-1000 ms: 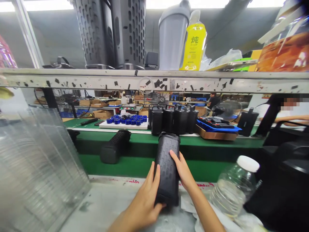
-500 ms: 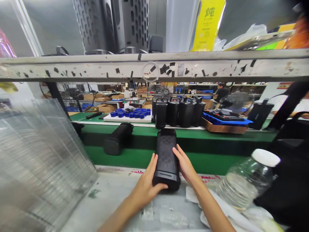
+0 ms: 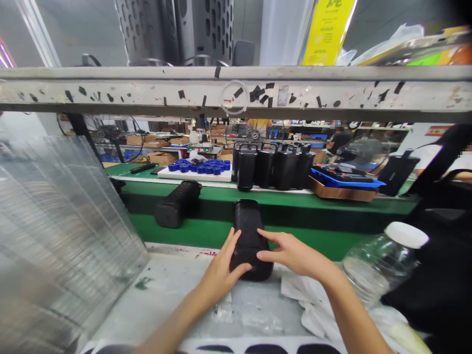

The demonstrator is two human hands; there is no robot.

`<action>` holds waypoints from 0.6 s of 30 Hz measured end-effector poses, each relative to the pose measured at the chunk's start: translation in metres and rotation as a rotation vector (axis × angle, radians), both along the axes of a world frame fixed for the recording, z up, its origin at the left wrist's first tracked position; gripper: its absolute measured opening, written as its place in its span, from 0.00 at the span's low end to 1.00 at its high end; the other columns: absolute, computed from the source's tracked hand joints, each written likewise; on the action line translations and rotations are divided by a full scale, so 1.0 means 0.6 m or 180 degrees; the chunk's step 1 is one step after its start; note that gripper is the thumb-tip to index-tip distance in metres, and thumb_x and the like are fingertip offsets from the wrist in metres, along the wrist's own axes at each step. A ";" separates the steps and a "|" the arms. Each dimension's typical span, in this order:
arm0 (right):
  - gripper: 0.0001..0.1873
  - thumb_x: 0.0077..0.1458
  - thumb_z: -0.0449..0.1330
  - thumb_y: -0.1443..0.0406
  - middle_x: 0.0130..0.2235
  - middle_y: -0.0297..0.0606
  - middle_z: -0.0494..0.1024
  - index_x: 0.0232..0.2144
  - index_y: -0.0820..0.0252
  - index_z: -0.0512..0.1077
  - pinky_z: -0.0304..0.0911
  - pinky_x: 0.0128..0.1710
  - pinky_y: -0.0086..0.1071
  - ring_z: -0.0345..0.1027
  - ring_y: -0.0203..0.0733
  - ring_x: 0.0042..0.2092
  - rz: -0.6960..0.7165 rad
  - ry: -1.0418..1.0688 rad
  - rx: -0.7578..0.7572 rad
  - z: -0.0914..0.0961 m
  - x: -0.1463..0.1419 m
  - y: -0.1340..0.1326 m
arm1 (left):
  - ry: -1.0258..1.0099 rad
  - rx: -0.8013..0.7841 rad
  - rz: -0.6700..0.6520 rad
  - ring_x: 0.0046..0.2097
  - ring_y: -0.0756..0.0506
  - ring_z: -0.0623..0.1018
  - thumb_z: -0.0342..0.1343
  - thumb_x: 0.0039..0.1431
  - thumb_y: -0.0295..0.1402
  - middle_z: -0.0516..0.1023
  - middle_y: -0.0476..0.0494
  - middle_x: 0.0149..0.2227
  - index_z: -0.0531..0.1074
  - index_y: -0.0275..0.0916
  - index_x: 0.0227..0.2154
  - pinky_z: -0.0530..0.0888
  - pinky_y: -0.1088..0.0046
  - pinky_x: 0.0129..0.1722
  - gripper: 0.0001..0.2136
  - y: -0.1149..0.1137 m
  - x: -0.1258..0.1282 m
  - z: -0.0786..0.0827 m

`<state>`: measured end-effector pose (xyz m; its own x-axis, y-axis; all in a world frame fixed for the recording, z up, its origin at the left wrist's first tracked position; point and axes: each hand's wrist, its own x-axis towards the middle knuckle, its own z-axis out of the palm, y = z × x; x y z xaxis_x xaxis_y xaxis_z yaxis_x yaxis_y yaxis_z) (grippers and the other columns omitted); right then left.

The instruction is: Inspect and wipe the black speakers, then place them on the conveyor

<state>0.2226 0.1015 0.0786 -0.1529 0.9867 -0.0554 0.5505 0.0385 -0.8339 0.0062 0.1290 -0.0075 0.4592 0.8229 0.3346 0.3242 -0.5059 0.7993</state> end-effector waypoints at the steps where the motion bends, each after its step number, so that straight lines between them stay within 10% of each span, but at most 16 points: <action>1: 0.29 0.55 0.68 0.67 0.52 0.43 0.77 0.58 0.59 0.69 0.65 0.53 0.47 0.74 0.45 0.45 0.0064 -0.0095 -0.0003 0.007 0.002 -0.004 | -0.0002 0.0002 -0.0002 0.73 0.39 0.48 0.57 0.62 0.36 0.43 0.35 0.73 0.48 0.43 0.68 0.51 0.51 0.70 0.35 -0.001 0.000 0.000; 7: 0.28 0.52 0.60 0.67 0.37 0.30 0.82 0.57 0.53 0.71 0.61 0.35 0.29 0.66 0.36 0.30 0.0327 -0.0105 -0.0047 0.022 0.007 -0.008 | -0.0068 0.0018 -0.0116 0.73 0.41 0.48 0.56 0.63 0.37 0.42 0.40 0.73 0.52 0.50 0.67 0.52 0.55 0.70 0.32 -0.002 -0.003 0.001; 18: 0.27 0.45 0.62 0.59 0.40 0.31 0.83 0.50 0.54 0.77 0.62 0.37 0.32 0.68 0.44 0.34 0.0318 0.0140 -0.0063 0.022 0.003 -0.004 | -0.0244 -0.0097 -0.0091 0.72 0.37 0.52 0.57 0.63 0.39 0.41 0.36 0.73 0.60 0.50 0.64 0.61 0.56 0.66 0.27 -0.010 0.000 -0.003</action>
